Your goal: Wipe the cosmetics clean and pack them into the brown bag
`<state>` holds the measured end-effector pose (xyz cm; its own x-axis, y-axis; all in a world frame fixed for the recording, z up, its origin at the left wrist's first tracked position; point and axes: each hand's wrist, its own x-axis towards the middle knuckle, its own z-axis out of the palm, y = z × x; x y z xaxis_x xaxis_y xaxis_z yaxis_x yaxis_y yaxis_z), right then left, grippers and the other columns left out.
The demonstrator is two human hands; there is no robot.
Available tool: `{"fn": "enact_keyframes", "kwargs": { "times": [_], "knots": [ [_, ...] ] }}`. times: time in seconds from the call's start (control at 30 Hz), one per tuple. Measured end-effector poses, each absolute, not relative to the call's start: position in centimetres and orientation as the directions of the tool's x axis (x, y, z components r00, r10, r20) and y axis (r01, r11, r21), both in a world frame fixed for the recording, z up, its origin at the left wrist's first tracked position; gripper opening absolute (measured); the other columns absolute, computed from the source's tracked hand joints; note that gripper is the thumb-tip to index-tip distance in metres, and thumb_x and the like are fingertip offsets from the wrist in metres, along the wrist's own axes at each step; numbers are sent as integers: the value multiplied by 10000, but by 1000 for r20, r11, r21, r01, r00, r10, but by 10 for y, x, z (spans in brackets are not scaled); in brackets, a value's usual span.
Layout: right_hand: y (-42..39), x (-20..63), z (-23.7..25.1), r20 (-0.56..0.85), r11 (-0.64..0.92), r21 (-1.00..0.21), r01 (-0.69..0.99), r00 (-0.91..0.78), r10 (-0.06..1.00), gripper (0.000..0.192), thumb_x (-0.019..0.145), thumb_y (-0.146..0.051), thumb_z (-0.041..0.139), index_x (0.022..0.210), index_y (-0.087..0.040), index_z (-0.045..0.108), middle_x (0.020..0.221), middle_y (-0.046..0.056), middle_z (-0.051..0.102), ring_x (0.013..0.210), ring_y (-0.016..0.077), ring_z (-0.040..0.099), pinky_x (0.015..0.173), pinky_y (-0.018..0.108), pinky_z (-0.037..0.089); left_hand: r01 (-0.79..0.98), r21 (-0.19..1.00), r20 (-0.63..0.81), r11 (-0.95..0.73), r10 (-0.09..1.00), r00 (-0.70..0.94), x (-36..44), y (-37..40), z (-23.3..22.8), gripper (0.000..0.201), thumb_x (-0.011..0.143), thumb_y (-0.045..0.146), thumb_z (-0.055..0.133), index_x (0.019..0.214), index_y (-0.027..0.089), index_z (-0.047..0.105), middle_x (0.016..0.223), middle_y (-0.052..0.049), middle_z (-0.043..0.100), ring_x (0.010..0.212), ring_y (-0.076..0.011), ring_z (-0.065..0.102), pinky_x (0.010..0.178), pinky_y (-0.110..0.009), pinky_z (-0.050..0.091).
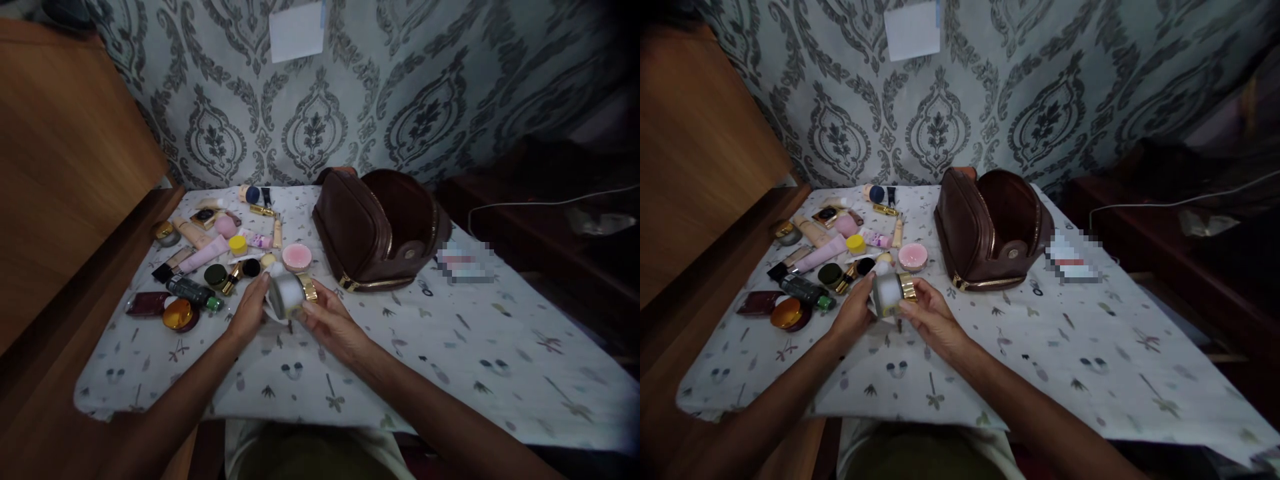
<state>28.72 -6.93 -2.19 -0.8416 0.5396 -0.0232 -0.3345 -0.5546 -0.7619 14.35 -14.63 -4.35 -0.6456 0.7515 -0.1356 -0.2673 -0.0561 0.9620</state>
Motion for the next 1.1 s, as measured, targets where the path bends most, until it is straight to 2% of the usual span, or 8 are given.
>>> {"fn": "enact_keyframes", "kwargs": {
  "times": [0.2, 0.33, 0.43, 0.53, 0.67, 0.8, 0.93, 1.1],
  "knots": [
    [-66, 286, -23, -3, -463, -809, -363, -785, 619, 376, 703, -401, 826, 995, -267, 629, 1031, 9, 681, 926, 176, 645, 805, 304, 545, -71, 993, 44, -97, 841, -540, 146, -151, -34, 652, 850, 687, 534, 1302, 225, 620, 1318, -84, 645, 1336, -282, 483, 1136, -405, 346],
    [-64, 286, -25, 61, -246, -912, -327, -703, 708, 463, 658, -369, 852, 1042, -272, 611, 1042, 2, 659, 976, 171, 617, 851, 295, 513, -93, 981, 123, -168, 922, -367, 148, -154, -30, 845, 740, 692, 669, 1419, 218, 499, 1376, -99, 596, 1308, -324, 496, 1091, -409, 398],
    [-65, 287, -27, 130, -46, -970, -240, -667, 734, 609, 592, -353, 884, 1117, -271, 586, 1086, 18, 637, 966, 192, 608, 830, 323, 514, -229, 965, 39, -129, 932, -360, 149, -155, -29, 945, 633, 627, 797, 1418, 211, 473, 1337, -104, 617, 1245, -320, 549, 1036, -396, 444],
    [-67, 290, -29, 217, 153, -976, -154, -652, 726, 663, 600, -371, 881, 1184, -268, 583, 1122, 39, 624, 961, 214, 608, 833, 353, 512, -341, 939, -82, -54, 924, -373, 151, -156, -24, 860, 575, 607, 841, 1283, 200, 572, 1201, -101, 684, 1116, -296, 630, 921, -358, 505],
    [-66, 293, -30, 346, 335, -932, -139, -619, 705, 603, 676, -362, 847, 1214, -274, 590, 1138, 59, 625, 1018, 242, 605, 847, 368, 516, -419, 903, -246, 95, 914, -323, 153, -158, -16, 748, 470, 653, 862, 1042, 216, 659, 893, -56, 722, 736, -231, 671, 603, -298, 523],
    [-61, 295, -29, 492, 536, -838, -106, -573, 656, 493, 759, -281, 777, 1219, -286, 601, 1178, 72, 630, 1075, 261, 599, 905, 400, 510, -462, 866, -361, 189, 876, -319, 154, -159, -15, 644, 456, 649, 867, 875, 213, 645, 672, -10, 657, 568, -174, 609, 508, -267, 489],
    [-56, 295, -29, 562, 651, -757, -57, -565, 604, 468, 793, -257, 737, 1238, -289, 599, 1217, 85, 617, 1134, 276, 583, 976, 427, 488, -479, 858, -382, 187, 855, -351, 155, -155, -13, 651, 471, 610, 880, 917, 198, 644, 627, 27, 622, 523, -123, 574, 473, -207, 456],
    [-50, 295, -25, 536, 657, -753, -26, -602, 591, 463, 764, -231, 746, 1206, -267, 614, 1177, 90, 624, 1099, 275, 596, 955, 420, 498, -426, 901, -296, 83, 836, -463, 157, -151, -8, 691, 519, 527, 889, 1059, 172, 645, 582, 70, 590, 406, -57, 442, 379, -159, 333]
  ]
}}
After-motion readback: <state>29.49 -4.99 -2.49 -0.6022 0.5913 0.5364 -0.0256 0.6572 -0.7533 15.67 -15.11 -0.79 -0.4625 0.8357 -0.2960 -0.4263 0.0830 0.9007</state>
